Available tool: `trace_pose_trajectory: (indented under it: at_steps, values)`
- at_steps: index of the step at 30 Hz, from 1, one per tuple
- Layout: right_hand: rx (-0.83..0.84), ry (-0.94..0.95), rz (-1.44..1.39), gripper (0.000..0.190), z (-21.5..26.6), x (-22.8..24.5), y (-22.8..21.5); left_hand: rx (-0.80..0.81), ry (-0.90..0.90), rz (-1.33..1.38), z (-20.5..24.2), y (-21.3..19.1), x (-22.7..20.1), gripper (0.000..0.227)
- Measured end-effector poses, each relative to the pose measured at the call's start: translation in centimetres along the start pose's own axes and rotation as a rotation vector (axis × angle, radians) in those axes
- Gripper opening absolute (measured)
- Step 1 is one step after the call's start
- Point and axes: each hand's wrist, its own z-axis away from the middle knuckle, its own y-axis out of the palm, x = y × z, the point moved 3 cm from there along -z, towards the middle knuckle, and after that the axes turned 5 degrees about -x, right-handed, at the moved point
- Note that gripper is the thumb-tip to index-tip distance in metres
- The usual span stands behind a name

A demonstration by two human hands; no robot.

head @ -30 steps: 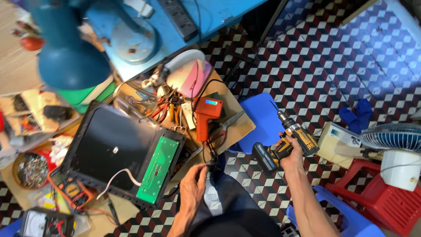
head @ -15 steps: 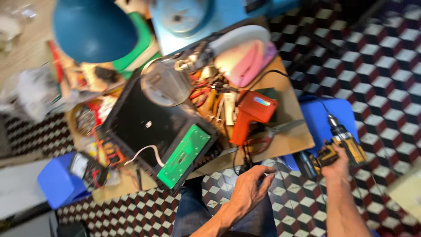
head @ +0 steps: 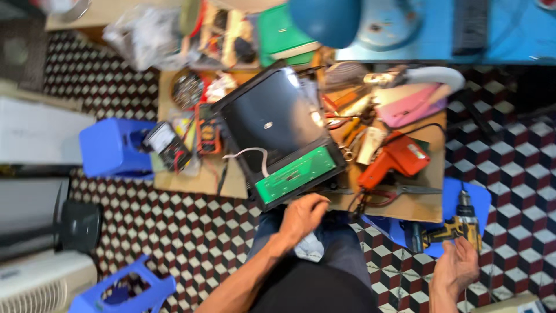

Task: The person uses a cordless drill to remove and reinstall screws on the back and front of a Sunhouse induction cooktop. They flip the cooktop over multiple times to access different sides and secure the casing.

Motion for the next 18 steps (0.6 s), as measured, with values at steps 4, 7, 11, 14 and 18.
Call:
trace_pose_trajectory:
  at_steps: [4, 7, 11, 14, 18]
  values:
    - [0.258, -0.004, 0.07, 0.037, 6.9, 8.9, 5.1, -0.328, -0.326, 0.029, 0.5, -7.2, 8.3, 0.026]
    - [0.481, -0.144, 0.198, 0.037, 11.6, 15.2, 10.9, -0.466, -0.61, 0.269, 0.2, -11.4, 15.2, 0.03]
    - [0.691, -0.26, 0.264, 0.04, 16.6, 19.7, 17.8, -0.641, -0.355, 0.239, -3.7, -14.7, 21.0, 0.05]
    - [0.703, -0.176, 0.342, 0.041, 19.4, 20.4, 21.4, -0.607, -0.246, 0.253, -7.0, -15.4, 22.7, 0.06]
    - [0.737, -0.197, 0.37, 0.04, 23.7, 21.7, 25.1, -0.576, -0.408, 0.2, -9.2, -16.8, 21.6, 0.033]
